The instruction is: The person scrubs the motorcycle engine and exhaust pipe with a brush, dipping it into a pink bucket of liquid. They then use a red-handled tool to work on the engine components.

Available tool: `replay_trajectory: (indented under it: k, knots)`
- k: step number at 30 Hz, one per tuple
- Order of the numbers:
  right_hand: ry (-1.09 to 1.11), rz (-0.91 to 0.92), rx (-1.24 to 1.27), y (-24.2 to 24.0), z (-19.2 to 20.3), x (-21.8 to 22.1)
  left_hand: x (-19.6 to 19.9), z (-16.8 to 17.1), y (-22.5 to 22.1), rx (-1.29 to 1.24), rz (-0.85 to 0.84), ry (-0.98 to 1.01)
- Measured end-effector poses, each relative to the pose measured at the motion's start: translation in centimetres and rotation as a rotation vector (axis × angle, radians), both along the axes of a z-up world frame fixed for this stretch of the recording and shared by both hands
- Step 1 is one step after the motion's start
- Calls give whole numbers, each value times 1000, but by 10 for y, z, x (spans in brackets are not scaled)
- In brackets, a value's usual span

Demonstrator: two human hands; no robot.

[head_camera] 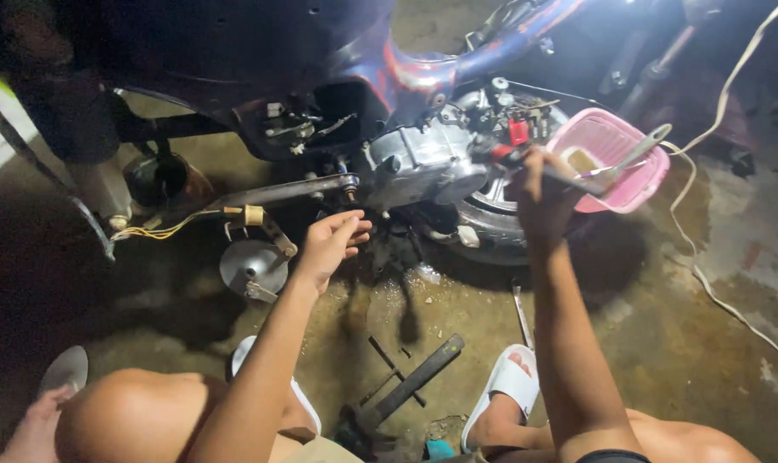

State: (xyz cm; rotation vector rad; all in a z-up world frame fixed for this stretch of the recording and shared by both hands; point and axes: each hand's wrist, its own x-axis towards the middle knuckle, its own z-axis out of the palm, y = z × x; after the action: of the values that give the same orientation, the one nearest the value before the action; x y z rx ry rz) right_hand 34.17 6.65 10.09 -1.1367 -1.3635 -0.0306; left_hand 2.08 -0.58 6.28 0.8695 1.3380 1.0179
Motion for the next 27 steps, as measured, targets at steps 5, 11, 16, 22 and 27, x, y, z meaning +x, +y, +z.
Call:
replay_trajectory:
  k: [5,11,16,22,27]
  knots:
    - [-29,168,-313,10,124,56,0,37,42,260,-176,197]
    - [-467,178,-654,20,193,83,4,155,35,436,-281,563]
    - [-542,92,-806,17,162,130,19,122,43,473,-253,568]
    - [-365,-146,-828,68,88,209,33,103,69,544,-245,624]
    - [-285,-401,-576,111,-35,267,29,88,82,561,-245,717]
